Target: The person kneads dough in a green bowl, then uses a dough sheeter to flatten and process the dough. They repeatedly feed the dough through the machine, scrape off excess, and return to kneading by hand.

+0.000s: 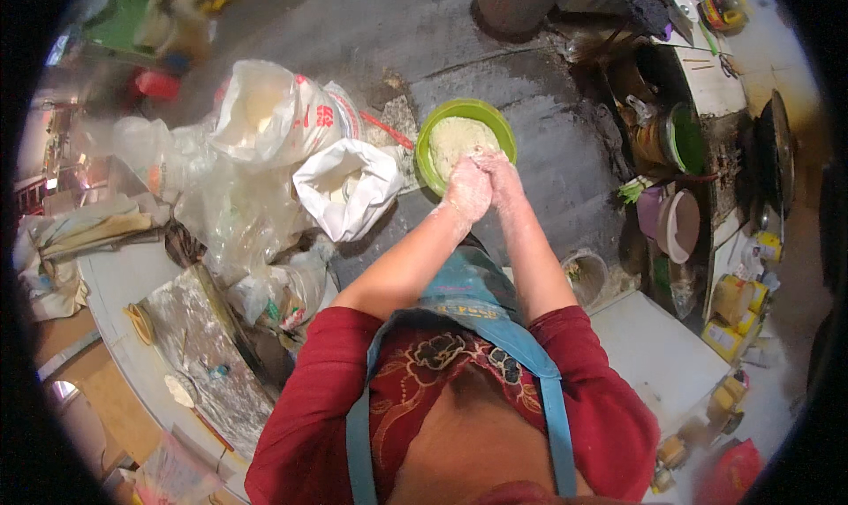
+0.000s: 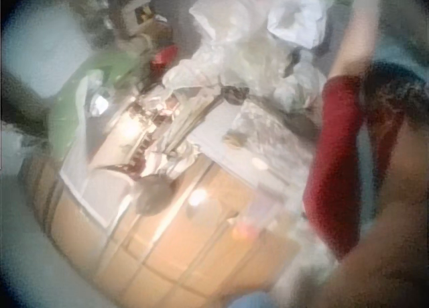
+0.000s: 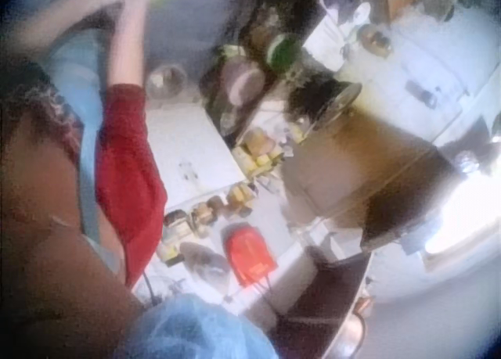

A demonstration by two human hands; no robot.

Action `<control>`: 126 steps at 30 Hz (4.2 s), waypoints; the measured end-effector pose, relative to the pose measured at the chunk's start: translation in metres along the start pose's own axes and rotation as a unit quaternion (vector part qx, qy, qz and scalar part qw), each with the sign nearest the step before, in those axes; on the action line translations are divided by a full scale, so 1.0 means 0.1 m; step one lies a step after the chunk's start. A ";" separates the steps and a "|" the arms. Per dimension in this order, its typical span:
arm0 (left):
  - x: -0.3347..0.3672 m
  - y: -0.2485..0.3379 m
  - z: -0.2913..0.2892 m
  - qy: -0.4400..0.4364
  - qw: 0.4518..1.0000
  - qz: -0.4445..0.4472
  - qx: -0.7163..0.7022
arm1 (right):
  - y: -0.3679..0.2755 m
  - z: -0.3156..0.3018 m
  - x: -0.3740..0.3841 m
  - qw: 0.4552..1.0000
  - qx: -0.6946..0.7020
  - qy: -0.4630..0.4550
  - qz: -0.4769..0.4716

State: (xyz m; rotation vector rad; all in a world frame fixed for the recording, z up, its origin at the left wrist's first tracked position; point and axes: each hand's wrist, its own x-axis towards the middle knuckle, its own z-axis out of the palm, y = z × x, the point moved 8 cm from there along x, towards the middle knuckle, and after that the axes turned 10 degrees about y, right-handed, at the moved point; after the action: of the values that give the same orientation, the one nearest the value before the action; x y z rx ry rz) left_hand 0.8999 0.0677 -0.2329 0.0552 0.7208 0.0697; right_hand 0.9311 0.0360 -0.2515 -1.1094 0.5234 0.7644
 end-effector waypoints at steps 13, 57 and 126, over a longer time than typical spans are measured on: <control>-0.46 -0.11 -0.16 0.065 0.962 0.020 0.265 | -0.30 -0.43 0.65 0.866 -0.447 0.143 -0.172; -8.50 -0.57 -5.68 0.967 0.124 0.210 0.068 | 5.42 3.07 -4.84 0.461 -0.485 -0.743 -0.007; -13.81 -1.26 -4.32 0.980 -0.082 0.094 0.155 | 7.04 2.59 -11.10 0.117 -0.012 -0.875 -0.470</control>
State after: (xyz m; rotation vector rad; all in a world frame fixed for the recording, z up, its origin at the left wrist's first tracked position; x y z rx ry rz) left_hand -0.4143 -0.1606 0.3416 -0.3547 -2.2215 -0.1412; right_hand -0.3196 0.1330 0.2195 0.3084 -2.1479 0.3343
